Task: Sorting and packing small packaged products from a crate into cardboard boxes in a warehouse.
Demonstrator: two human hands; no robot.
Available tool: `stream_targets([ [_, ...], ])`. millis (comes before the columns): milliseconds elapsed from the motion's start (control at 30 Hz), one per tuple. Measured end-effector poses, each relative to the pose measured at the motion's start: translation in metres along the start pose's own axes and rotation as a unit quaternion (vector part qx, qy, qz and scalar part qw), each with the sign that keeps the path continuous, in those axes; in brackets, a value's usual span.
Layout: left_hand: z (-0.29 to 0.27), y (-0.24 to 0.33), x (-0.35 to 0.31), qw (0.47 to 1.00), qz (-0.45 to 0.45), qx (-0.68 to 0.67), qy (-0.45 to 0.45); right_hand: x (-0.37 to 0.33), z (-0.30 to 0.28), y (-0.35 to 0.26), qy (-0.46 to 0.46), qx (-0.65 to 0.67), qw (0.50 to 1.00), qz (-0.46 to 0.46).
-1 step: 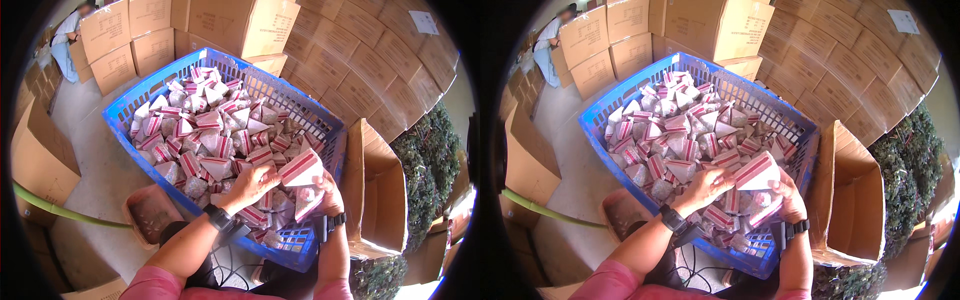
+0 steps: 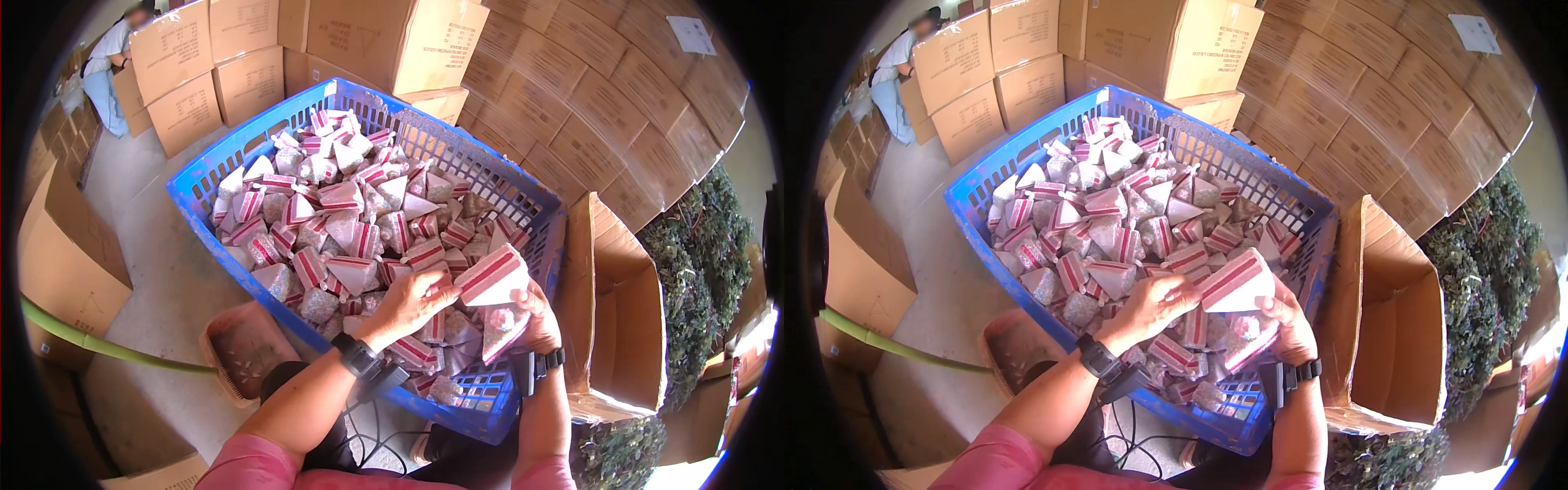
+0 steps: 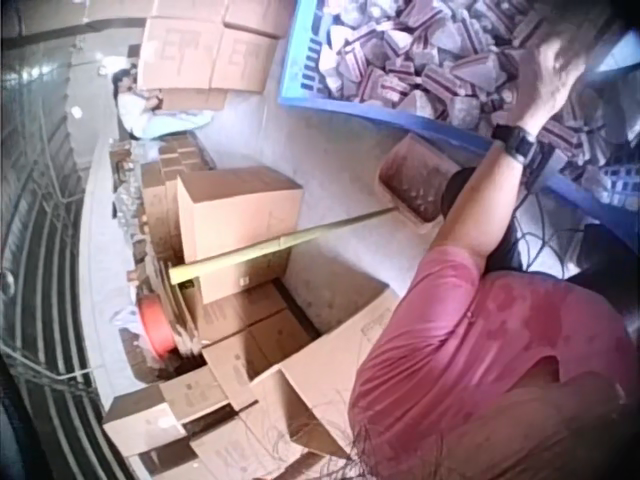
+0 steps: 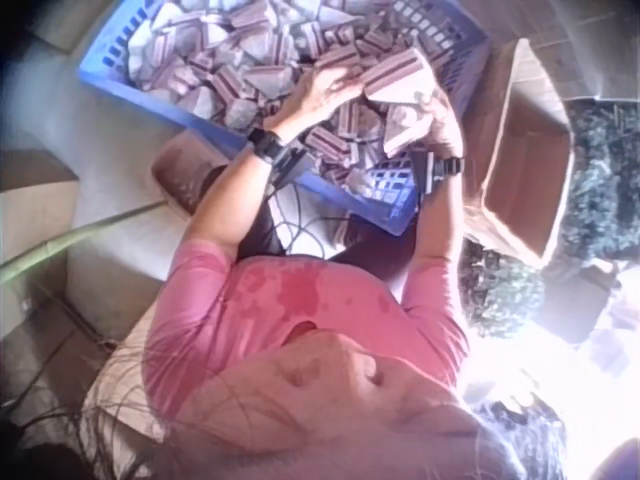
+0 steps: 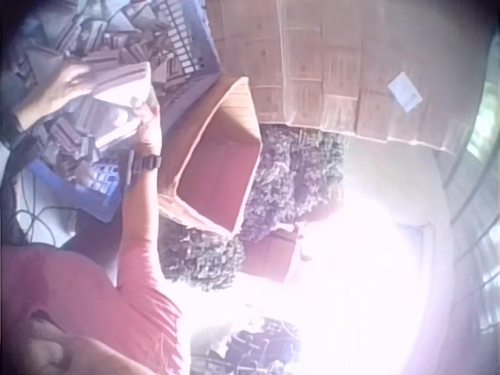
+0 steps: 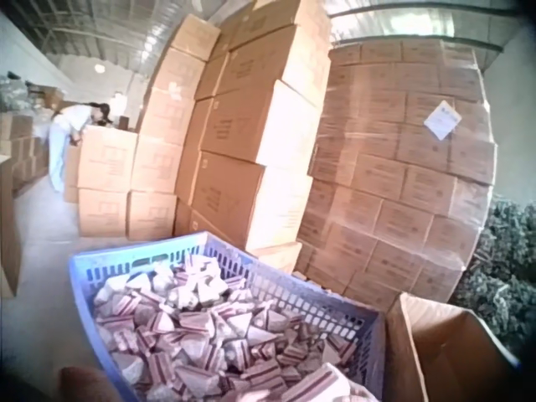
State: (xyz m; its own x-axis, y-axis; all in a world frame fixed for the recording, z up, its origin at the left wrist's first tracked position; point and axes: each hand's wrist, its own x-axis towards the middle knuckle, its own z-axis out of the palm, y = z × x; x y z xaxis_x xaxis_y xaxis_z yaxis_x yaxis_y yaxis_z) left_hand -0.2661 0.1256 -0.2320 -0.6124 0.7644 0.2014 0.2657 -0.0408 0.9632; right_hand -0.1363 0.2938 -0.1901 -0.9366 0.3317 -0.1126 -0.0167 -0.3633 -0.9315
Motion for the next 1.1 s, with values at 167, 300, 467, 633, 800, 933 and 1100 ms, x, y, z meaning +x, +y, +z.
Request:
stream_targets([
  [167,0.002,0.006,-0.004,0.937,-0.116,-0.294,-0.149,0.003,-0.016,0.012,-0.014,0.037,0.998,-0.042],
  [300,0.01,0.011,-0.005,0.84,-0.176,-0.492,-0.144,0.007,-0.027,0.04,0.022,0.154,0.985,-0.07],
  [467,0.014,0.006,-0.001,0.8,-0.191,-0.563,-0.088,0.011,0.0,0.055,0.039,0.246,0.968,-0.031],
  [633,0.026,0.012,0.008,0.75,-0.143,-0.642,-0.071,0.007,0.009,0.041,-0.004,0.342,0.939,-0.037],
  [800,0.012,0.004,0.005,0.775,-0.158,-0.611,-0.023,-0.029,-0.022,-0.047,0.267,-0.072,0.912,-0.304],
  [933,0.008,0.001,0.008,0.78,-0.159,-0.605,-0.002,-0.074,-0.087,-0.085,0.528,-0.482,0.622,-0.32],
  [1100,-0.001,-0.001,0.006,0.786,-0.168,-0.593,0.047,-0.054,-0.041,-0.07,0.413,-0.655,0.547,-0.318],
])
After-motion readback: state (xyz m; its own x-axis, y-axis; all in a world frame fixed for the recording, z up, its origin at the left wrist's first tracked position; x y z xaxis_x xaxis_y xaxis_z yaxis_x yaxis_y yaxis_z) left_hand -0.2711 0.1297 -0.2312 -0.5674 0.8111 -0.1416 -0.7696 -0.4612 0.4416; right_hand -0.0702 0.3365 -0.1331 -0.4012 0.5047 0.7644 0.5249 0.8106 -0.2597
